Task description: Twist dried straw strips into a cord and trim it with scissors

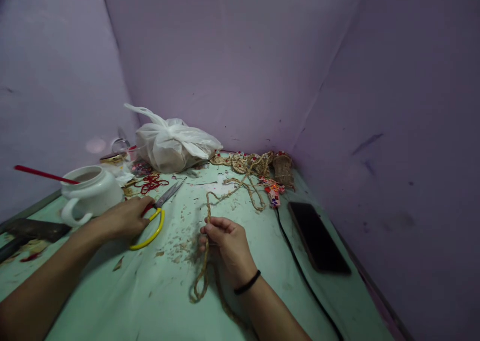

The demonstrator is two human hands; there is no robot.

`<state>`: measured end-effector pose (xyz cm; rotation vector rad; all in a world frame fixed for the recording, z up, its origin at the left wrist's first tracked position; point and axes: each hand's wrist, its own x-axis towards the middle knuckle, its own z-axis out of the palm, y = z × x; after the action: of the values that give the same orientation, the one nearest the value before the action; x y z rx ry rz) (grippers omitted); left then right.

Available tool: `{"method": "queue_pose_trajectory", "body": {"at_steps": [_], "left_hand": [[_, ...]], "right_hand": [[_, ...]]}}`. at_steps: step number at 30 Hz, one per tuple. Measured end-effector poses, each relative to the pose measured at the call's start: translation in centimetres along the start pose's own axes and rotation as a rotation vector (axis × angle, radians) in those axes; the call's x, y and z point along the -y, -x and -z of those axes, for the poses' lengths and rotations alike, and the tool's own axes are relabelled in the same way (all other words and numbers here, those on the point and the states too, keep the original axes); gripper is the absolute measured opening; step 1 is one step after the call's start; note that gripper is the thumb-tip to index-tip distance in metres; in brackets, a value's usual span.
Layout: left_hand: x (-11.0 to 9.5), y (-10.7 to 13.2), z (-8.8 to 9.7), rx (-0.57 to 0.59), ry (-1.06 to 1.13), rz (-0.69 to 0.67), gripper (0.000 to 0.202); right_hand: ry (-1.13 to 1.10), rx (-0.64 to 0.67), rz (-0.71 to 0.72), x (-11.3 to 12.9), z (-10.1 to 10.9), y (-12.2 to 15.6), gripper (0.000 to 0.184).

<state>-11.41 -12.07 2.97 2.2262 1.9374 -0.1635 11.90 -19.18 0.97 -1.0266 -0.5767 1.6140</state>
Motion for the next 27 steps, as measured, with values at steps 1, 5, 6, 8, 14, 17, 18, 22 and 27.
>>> {"method": "queue_pose_trajectory", "body": {"at_steps": [1,5,6,8,14,17,18,22,27], "left_hand": [[-0.1,0.1,-0.3,0.025,-0.009,-0.012,0.039],[-1.7,0.6,-0.7,-0.023,-0.079,0.069,0.046],[-2.2,0.6,-0.7,-0.043,-0.084,0.100,0.045],[-2.6,0.7,-0.6,-0.080,-0.071,0.143,0.042],[-1.2,-0.7,-0.6,-0.117,0.029,0.233,0.047],[-0.3,-1.3,-0.1,-0.153,0.112,0.213,0.048],[-0.3,-1.3,0.1,-0.177,0.133,0.192,0.047],[-1.4,-0.3,0.9,-0.344,0.217,0.045,0.037],[-4.7,2.5,-0.1,-0.347,0.393,-0.260,0.034]], "right_hand": [[0.008,-0.004,0.006,0.0,0.0,0.0,0.029],[0.036,-0.010,0.022,0.1,0.1,0.1,0.028],[0.038,-0.001,0.024,0.2,0.2,0.1,0.028],[0.037,0.024,0.023,0.3,0.3,0.2,0.028],[0.028,0.032,0.025,0.7,0.3,0.4,0.029],[0.039,0.008,0.022,1.0,0.3,0.4,0.028],[0.050,-0.015,0.024,1.1,0.4,0.4,0.028],[0.105,-0.128,0.100,1.5,0.4,0.4,0.025],[0.113,-0.192,0.255,1.9,0.2,0.6,0.019]]}}
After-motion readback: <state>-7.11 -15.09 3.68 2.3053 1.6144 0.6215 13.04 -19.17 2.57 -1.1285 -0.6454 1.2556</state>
